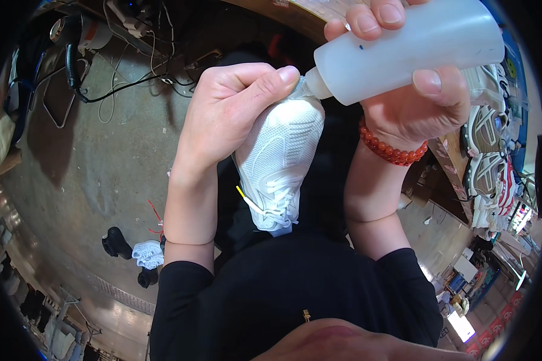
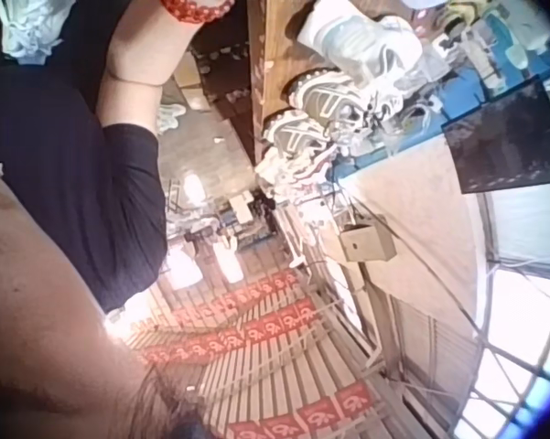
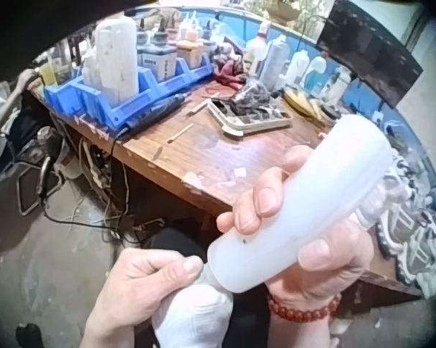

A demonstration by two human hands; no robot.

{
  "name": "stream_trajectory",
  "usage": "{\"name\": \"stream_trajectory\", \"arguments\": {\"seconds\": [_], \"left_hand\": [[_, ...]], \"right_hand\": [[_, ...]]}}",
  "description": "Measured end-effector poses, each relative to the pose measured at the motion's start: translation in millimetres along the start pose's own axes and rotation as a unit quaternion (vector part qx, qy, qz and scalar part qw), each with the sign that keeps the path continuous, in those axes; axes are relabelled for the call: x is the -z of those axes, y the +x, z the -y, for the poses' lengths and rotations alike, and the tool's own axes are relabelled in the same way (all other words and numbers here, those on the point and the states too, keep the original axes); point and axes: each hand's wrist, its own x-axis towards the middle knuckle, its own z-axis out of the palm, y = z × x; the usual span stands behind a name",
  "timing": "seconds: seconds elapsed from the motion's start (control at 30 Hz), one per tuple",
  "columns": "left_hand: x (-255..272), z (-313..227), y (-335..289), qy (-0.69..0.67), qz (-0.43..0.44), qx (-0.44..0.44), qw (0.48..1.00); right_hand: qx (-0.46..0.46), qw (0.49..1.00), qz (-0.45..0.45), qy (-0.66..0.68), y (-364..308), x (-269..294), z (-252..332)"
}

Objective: Repairing white sneakers by applying adhesive with a cotton swab and drying it with a hair dryer.

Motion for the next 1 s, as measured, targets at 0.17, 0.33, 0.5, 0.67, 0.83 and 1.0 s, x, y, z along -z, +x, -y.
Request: {"name": "stream_trajectory", "arguments": {"seconds": [0.17, 0.33, 0.5, 0.67, 0.83, 1.0], "left_hand": [[-0.7, -2.1, 0.5, -0.001, -0.002, 0.003, 1.0], [0.9, 0.0, -0.2, -0.003, -0.002, 0.005, 1.0], [-2.1, -2.7, -2.0, -0.012, -0.002, 0.009, 1.0], [-0.1, -3.6, -0.3, -0.003, 0.007, 0.012, 1.0], [-0.4, -1.4, -0.4, -0.005, -0.003, 0.011, 1.0], [-0.7, -1.0, -0.3, -0.015, 0.0, 0.015, 1.0]], "right_hand": [[0.033, 0.997, 0.057, -0.033, -0.2, 9.0, 3.4], [-0.009, 0.998, 0.009, 0.058, -1.4, 2.9, 1.3], [-0.017, 0.998, 0.011, 0.055, -3.6, 1.0, -1.4], [-0.011, 0.995, 0.025, 0.1, -6.5, 6.0, 8.4], [0.0, 0.998, -0.014, 0.069, -10.3, 3.6, 5.1], [-0.01, 0.999, -0.025, 0.039, -15.8, -5.2, 2.4]]}}
